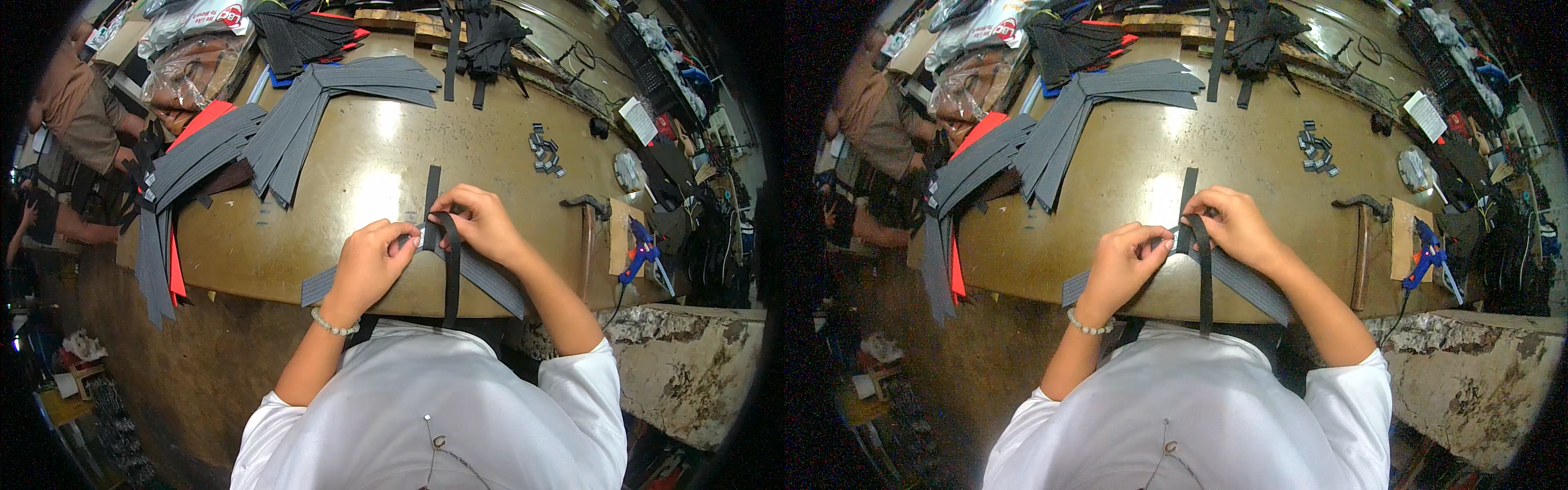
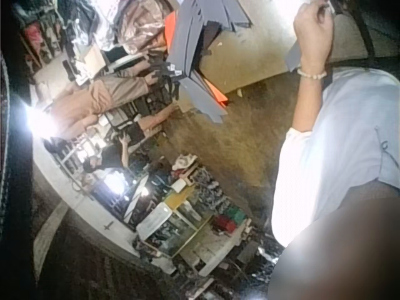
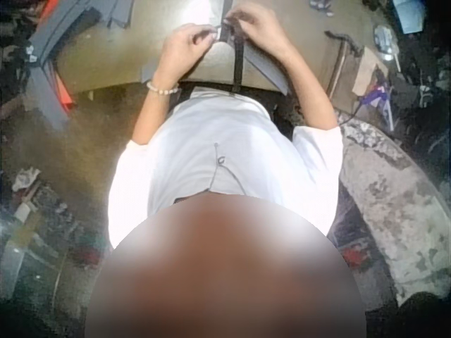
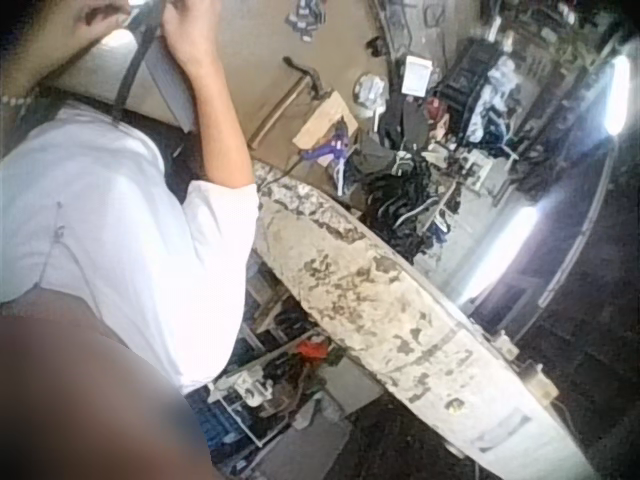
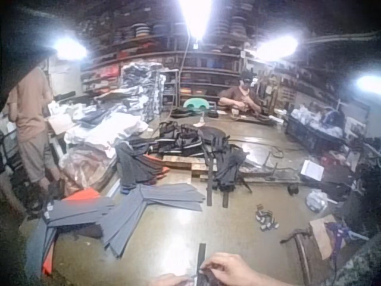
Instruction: The person repeatedly assembles L-shaped fabric pieces by applying hot glue to the corners and attaching small rectangular labels. They handle the fabric and labels by hand, using a hot glue gun to secure the components together on a cluttered workbench.
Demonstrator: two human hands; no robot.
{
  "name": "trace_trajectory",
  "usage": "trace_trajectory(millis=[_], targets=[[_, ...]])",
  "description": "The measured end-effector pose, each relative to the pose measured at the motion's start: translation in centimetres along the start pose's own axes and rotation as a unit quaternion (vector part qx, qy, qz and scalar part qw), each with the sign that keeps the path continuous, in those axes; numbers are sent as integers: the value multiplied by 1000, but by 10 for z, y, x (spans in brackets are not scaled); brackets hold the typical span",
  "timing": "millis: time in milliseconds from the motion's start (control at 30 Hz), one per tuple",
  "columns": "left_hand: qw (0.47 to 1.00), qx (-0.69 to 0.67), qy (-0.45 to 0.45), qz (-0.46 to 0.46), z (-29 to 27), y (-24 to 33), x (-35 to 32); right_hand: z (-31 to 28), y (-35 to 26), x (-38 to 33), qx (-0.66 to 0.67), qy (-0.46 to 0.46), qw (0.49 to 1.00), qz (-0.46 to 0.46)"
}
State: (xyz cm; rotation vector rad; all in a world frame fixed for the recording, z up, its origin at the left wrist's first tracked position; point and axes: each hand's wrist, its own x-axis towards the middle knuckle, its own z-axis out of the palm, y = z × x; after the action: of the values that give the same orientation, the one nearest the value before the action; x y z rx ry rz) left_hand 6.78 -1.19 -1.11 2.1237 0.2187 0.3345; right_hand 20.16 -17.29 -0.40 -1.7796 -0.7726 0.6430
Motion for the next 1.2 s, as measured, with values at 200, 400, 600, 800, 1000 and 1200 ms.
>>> trace_trajectory(millis=[200,400,600,800,1000,1200], targets=[[997,82,11,1,8,10,-3,-2,3,0,-44,-1,999,-23],[967,232,28,98,14,20,-13,-13,-23,28,-184,3,981,56],[964,253,4,87,14,23,-9,-85,24,-70,-566,514,645,-9],[988,122,75,51,-5,21,-13,-78,14,-134,-418,412,783,203],[988,133,53,60,-7,12,-27,35,-51,-90,-274,185,942,56],[992,105,65,37,-2,1,-28,48,-51,-89,-121,241,962,38]])
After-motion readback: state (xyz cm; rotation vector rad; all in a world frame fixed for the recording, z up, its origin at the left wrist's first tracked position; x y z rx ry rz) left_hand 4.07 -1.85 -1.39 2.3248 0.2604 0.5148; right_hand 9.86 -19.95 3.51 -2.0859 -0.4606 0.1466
